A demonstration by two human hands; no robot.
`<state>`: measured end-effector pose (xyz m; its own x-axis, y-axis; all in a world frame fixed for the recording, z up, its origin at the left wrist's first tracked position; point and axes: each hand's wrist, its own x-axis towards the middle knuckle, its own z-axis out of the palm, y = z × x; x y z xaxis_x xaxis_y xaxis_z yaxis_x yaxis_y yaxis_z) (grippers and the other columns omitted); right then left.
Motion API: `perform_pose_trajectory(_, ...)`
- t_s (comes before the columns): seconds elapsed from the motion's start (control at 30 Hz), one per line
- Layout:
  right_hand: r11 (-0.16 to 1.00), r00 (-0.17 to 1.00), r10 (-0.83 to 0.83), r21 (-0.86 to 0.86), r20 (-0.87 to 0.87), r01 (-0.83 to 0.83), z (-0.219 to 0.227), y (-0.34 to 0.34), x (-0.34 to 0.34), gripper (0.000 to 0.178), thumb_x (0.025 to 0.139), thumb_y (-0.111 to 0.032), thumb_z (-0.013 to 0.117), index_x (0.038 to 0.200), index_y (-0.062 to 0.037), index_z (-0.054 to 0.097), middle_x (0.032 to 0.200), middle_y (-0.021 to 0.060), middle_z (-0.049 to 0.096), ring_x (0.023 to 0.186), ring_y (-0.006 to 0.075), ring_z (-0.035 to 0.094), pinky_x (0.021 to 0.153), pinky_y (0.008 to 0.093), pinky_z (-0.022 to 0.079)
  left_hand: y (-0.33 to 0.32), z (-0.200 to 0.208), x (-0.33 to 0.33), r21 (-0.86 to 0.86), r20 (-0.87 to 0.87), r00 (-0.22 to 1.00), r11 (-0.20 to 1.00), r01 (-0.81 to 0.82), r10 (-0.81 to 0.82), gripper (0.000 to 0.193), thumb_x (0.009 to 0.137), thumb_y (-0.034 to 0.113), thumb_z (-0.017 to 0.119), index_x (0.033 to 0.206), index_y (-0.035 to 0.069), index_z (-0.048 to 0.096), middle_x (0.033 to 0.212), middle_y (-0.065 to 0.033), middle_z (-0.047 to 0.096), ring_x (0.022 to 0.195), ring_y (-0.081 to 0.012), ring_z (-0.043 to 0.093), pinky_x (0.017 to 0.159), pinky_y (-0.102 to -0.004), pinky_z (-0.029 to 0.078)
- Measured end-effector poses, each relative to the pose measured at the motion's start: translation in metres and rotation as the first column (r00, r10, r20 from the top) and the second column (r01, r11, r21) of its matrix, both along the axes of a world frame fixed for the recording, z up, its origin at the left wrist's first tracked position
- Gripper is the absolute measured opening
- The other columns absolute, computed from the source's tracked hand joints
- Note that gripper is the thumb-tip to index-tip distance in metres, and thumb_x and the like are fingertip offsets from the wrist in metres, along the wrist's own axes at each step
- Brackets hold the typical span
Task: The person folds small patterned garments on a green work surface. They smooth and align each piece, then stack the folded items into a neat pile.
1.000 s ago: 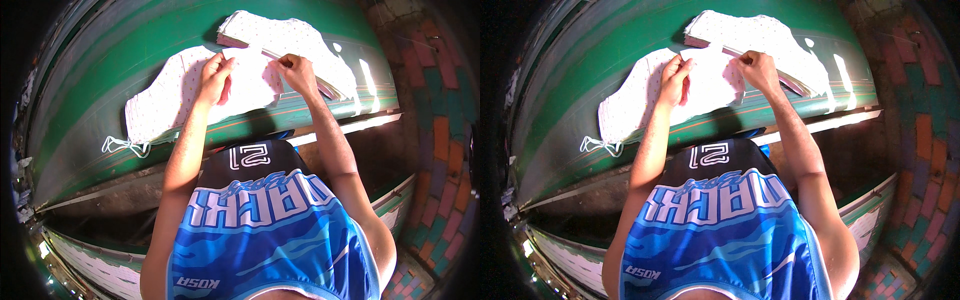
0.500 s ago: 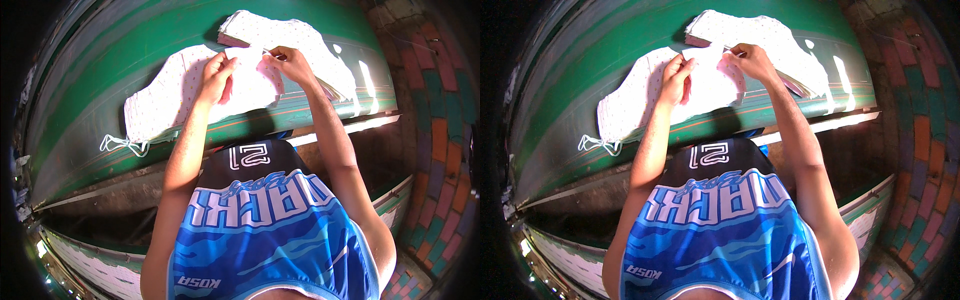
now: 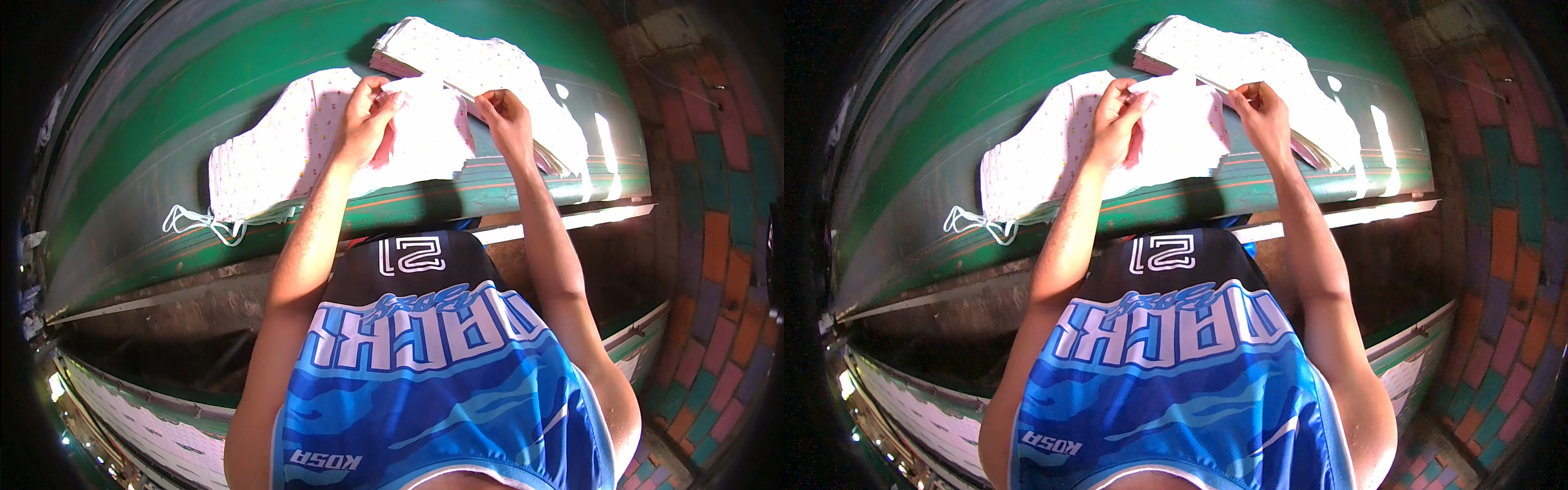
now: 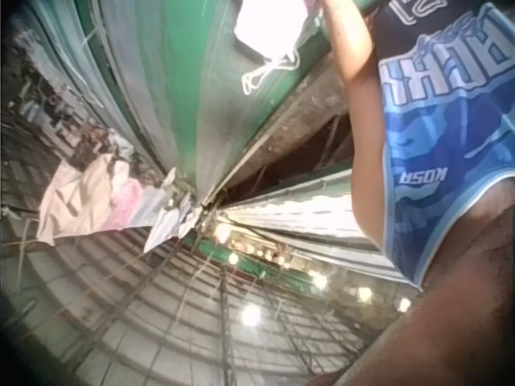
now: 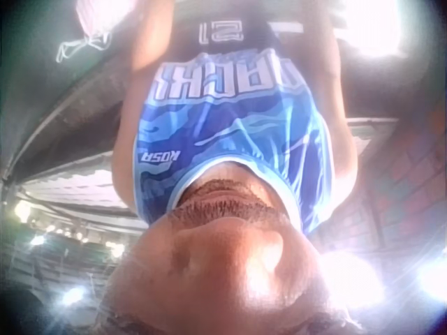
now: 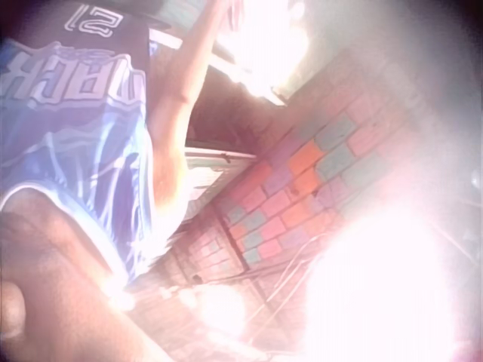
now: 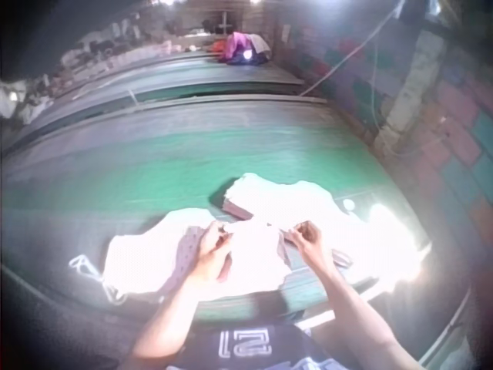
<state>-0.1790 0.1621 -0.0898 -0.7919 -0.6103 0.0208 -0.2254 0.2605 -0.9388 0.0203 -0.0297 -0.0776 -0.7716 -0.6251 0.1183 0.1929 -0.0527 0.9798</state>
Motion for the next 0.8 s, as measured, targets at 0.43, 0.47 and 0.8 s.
perform_pose_trajectory(0.43, 0.885, 0.803, 0.461, 0.136, -0.377, -0.445, 0.026, 0.054, 0.035, 0.016, 0.094, -0.005, 0.083, 0.109, -0.0059, 0.081, 0.112, 0.0095, 0.073, 0.097, 0.0242, 0.076, 0.080, 0.0363, 0.063, -0.002, -0.005, -0.003, -0.039, 0.034, 0.999, 0.999, 0.022, -0.021, 0.014, 0.108, -0.002, 0.058, 0.104, 0.004, 0.070, 0.098, 0.0012, 0.070, 0.087, -0.0053, 0.063, 0.079, -0.0248, 0.053)
perform_pose_trajectory(0.47, 0.884, 0.799, 0.463, 0.135, -0.384, -0.447, 0.026, 0.052, 0.035, 0.015, 0.093, -0.005, 0.083, 0.108, -0.0049, 0.080, 0.111, 0.0101, 0.074, 0.097, 0.0254, 0.076, 0.080, 0.0369, 0.063, -0.002, -0.004, -0.003, -0.016, 0.041, 0.999, 1.000, 0.007, -0.006, 0.016, 0.107, -0.003, 0.056, 0.102, 0.004, 0.070, 0.099, 0.0008, 0.071, 0.088, -0.0054, 0.063, 0.080, -0.0252, 0.053)
perform_pose_trajectory(0.8, 0.833, 0.729, 0.549, 0.342, -0.410, -0.434, 0.037, 0.043, 0.021, 0.011, 0.096, -0.006, 0.077, 0.106, -0.0022, 0.075, 0.108, 0.0116, 0.076, 0.101, 0.0305, 0.077, 0.086, 0.0411, 0.063, -0.009, 0.005, 0.005, -0.002, 0.189, 0.954, 0.971, 0.238, -0.233, 0.023, 0.111, 0.003, 0.049, 0.114, 0.002, 0.072, 0.081, -0.0024, 0.070, 0.067, -0.0101, 0.070, 0.057, -0.0274, 0.055)
